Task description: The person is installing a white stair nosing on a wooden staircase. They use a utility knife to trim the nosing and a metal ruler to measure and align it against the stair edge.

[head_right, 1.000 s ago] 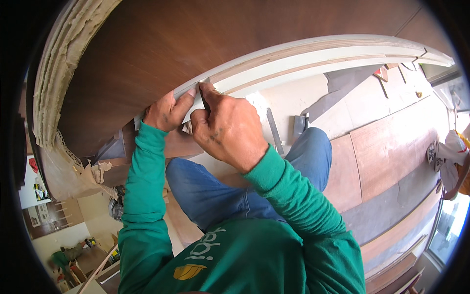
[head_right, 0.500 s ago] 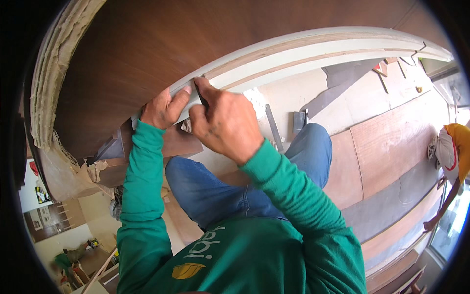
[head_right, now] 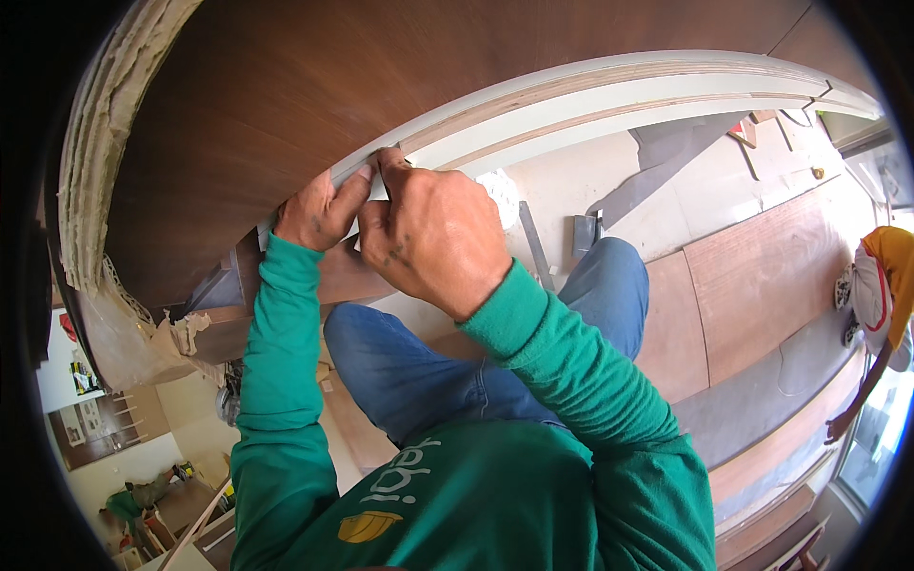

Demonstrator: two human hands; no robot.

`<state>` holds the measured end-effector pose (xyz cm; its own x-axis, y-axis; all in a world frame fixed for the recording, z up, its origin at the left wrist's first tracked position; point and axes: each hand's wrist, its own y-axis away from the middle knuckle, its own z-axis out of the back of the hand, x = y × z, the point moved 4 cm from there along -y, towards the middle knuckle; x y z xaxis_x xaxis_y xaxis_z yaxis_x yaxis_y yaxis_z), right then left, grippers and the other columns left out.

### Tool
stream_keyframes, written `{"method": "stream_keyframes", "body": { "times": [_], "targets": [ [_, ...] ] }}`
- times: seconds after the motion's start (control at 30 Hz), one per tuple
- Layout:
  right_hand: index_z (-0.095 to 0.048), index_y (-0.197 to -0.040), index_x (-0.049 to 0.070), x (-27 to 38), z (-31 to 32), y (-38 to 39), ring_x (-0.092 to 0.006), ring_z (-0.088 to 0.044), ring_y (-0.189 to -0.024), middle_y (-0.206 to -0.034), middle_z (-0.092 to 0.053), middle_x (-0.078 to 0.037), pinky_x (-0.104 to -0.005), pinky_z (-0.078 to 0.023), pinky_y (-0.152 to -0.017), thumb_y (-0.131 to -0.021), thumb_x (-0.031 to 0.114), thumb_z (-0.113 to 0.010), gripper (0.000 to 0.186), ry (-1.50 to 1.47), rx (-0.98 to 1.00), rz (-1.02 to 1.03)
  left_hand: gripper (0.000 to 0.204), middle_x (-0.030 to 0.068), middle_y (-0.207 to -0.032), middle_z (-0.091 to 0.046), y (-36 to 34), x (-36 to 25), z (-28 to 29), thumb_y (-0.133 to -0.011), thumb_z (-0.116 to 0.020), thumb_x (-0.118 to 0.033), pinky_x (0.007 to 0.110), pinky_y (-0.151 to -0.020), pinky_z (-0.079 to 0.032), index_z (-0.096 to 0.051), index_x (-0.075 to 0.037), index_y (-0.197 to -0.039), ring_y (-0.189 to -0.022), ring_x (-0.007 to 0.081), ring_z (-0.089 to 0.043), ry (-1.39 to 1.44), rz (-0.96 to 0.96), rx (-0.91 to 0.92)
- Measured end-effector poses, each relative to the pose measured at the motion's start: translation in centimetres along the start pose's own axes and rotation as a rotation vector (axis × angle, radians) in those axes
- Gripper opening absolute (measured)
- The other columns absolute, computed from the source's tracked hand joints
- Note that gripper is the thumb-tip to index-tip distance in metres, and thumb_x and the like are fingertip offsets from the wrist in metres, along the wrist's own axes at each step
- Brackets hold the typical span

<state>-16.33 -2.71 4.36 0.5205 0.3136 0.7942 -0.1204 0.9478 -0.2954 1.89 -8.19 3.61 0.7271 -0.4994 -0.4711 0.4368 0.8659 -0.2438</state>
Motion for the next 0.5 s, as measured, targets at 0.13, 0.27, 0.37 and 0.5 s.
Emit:
{"method": "stream_keyframes", "body": {
  "times": [0.13, 0.27, 0.37, 0.5],
  "targets": [
    [-0.072, -0.122, -0.004, -0.4, 0.4, 0.6, -0.0456, -0.072, -0.064, -0.066, -0.068, -0.024, -0.0529, -0.059, -0.063, -0.088, 0.017, -0.065, 0.040, -0.096, -0.032, -0.017, 0.041, 0.0193, -0.119, -0.077, -0.3, 0.9, 0.0, -0.098, -0.069, -0.030, 0.048, -0.096, -0.055, -0.075, -0.002, -0.126, -0.107, 0.0390, -0.072, 0.021, -0.026, -0.051],
    [-0.072, -0.124, -0.004, -0.6, 0.6, 0.9, -0.0461, -0.071, -0.063, -0.066, -0.067, -0.026, -0.0536, -0.059, -0.064, -0.087, 0.016, -0.063, 0.042, -0.158, -0.006, -0.064, 0.041, 0.0204, -0.116, -0.077, -0.3, 0.7, -0.2, -0.093, -0.072, -0.031, 0.049, -0.092, -0.057, -0.077, -0.003, -0.123, -0.103, 0.0414, -0.073, 0.077, 0.077, -0.032],
    [-0.072, -0.125, -0.004, -0.5, 0.5, 0.8, -0.0463, -0.070, -0.063, -0.066, -0.066, -0.027, -0.0539, -0.058, -0.064, -0.087, 0.015, -0.061, 0.044, -0.163, -0.020, -0.058, 0.041, 0.0209, -0.115, -0.077, -0.4, 0.1, 0.2, -0.093, -0.073, -0.030, 0.049, -0.092, -0.057, -0.076, -0.002, -0.123, -0.102, 0.0413, -0.072, 0.065, 0.043, -0.065],
    [-0.072, -0.128, -0.003, -1.0, 0.0, 1.3, -0.0462, -0.070, -0.064, -0.066, -0.065, -0.027, -0.0527, -0.058, -0.066, -0.087, 0.016, -0.061, 0.047, -0.187, -0.005, -0.098, 0.042, 0.0214, -0.115, -0.076, -0.2, 0.6, -0.1, -0.093, -0.073, -0.029, 0.049, -0.092, -0.057, -0.076, -0.001, -0.124, -0.102, 0.0404, -0.072, 0.015, -0.023, -0.125]
  ]
}}
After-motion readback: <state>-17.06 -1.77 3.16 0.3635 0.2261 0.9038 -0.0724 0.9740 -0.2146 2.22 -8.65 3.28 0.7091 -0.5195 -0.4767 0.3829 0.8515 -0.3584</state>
